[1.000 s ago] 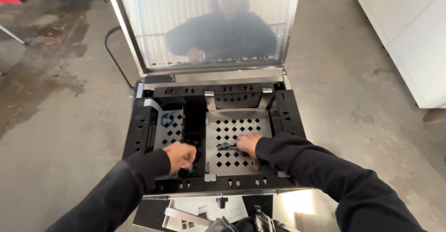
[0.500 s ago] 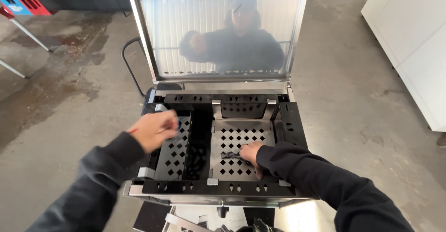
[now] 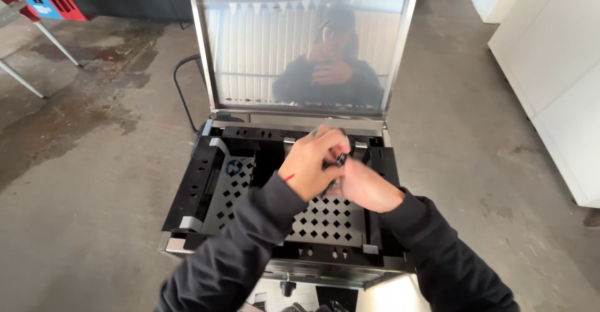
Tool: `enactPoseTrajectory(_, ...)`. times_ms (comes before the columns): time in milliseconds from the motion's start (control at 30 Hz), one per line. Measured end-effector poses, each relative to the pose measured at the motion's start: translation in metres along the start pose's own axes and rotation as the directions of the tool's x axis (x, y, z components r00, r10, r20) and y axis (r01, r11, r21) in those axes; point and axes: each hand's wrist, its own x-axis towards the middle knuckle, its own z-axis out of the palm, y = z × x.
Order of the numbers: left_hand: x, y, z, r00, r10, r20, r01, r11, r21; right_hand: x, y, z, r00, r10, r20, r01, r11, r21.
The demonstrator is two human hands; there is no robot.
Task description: The person removes a perforated metal panel from a flight case, detaches small black plastic clips from the panel, and then reattaches the clips to the panel. The person handles the panel and clips by hand throughout the process.
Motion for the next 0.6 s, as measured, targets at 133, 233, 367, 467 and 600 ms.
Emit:
enactPoseTrajectory(133,0.022,0.042,-0.008,0.95,0.312,0.015,-0.295,0.88,0.373,-0.008,0.017,-0.018,0.947,-0.139,-0.289,0.247,0.891,0.381)
enactPoseTrajectory(233,0.023,0.096,-0.032,0.975,0.212,0.062,-0.213,0.824,0.525,-0.017,-0.007,-0.001,0.909,-0.252,-0.331,0.332,0.919,0.212)
enactPoseTrajectory(367,-0.012,0.131,-0.056,0.916,0.38,0.13,-0.381,0.72,0.581,-0.035,-0.117,0.091,0.915,-0.234,-0.329,0.312,0.927,0.207)
enactPoseTrajectory(467,-0.046,0.156,-0.058,0.952,0.289,0.097,-0.304,0.871,0.385,-0.041,-0.115,0.11,0.94,-0.299,-0.164,0.296,0.954,-0.042)
enactPoseTrajectory(600,-0.097,0.163,-0.043,0.914,0.389,-0.12,-0.348,0.899,0.266,-0.042,-0.084,0.131,0.932,-0.34,0.124,0.359,0.91,-0.205)
